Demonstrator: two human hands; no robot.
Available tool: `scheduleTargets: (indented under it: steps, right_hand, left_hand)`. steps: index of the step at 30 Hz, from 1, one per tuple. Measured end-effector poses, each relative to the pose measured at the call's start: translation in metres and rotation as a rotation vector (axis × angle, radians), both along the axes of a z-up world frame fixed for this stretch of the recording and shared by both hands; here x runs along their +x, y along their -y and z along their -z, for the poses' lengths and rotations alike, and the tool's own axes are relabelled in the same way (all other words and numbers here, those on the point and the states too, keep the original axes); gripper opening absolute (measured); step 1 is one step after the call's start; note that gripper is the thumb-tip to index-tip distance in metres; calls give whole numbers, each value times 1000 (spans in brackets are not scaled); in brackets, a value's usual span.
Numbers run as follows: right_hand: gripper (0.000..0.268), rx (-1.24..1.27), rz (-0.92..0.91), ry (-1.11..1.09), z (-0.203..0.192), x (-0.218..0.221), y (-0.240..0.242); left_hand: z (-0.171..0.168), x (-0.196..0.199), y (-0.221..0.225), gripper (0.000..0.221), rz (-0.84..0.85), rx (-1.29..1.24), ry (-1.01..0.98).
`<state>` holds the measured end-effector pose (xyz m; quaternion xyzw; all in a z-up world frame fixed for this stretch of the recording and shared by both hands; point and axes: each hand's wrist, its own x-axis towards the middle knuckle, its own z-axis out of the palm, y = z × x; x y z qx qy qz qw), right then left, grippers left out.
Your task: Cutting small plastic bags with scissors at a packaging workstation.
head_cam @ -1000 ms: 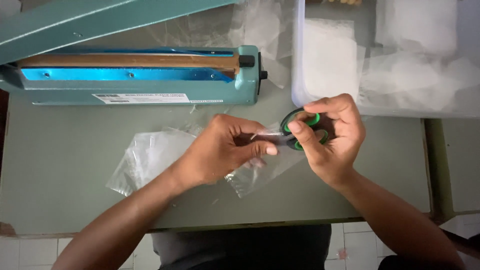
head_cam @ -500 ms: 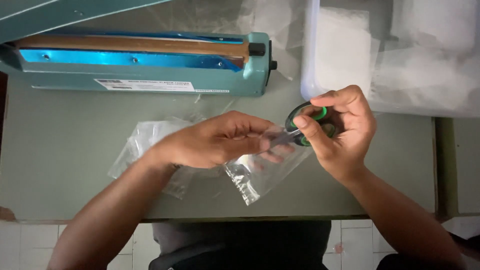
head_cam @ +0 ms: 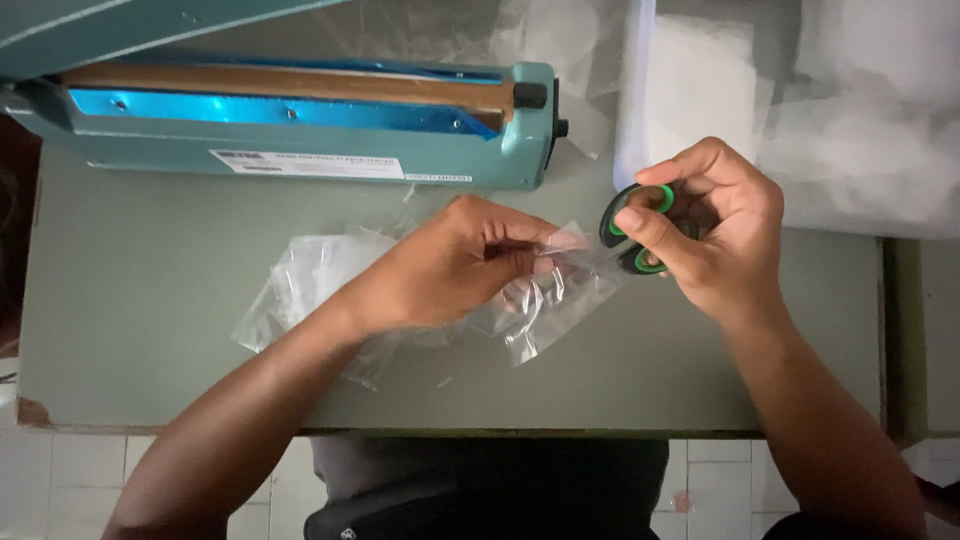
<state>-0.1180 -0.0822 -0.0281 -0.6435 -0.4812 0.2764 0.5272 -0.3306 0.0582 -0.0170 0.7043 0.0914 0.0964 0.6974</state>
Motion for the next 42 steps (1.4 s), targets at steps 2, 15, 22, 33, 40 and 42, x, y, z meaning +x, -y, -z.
scheduleTargets:
  steps: [2, 15, 22, 33, 40, 42]
  right_hand:
    - [23, -28, -13, -16, 0, 4, 1]
    - [28, 113, 33, 81, 6, 8, 6]
    - [25, 129, -23, 81, 4, 5, 7]
    - [25, 91, -112, 95, -1, 7, 8]
    - [26, 101, -71, 38, 7, 2, 4]
    - [26, 120, -84, 25, 10, 0, 3]
  left_hand:
    - [1, 0, 0, 22, 11, 109, 6]
    - [0, 0, 5, 34, -56, 138, -31]
    - [27, -4, 5, 26, -148, 702, 41]
    - [16, -6, -3, 49, -86, 724, 24]
    - [14, -2, -2, 35, -144, 519, 80]
    - [12, -1, -1, 32, -143, 505, 107]
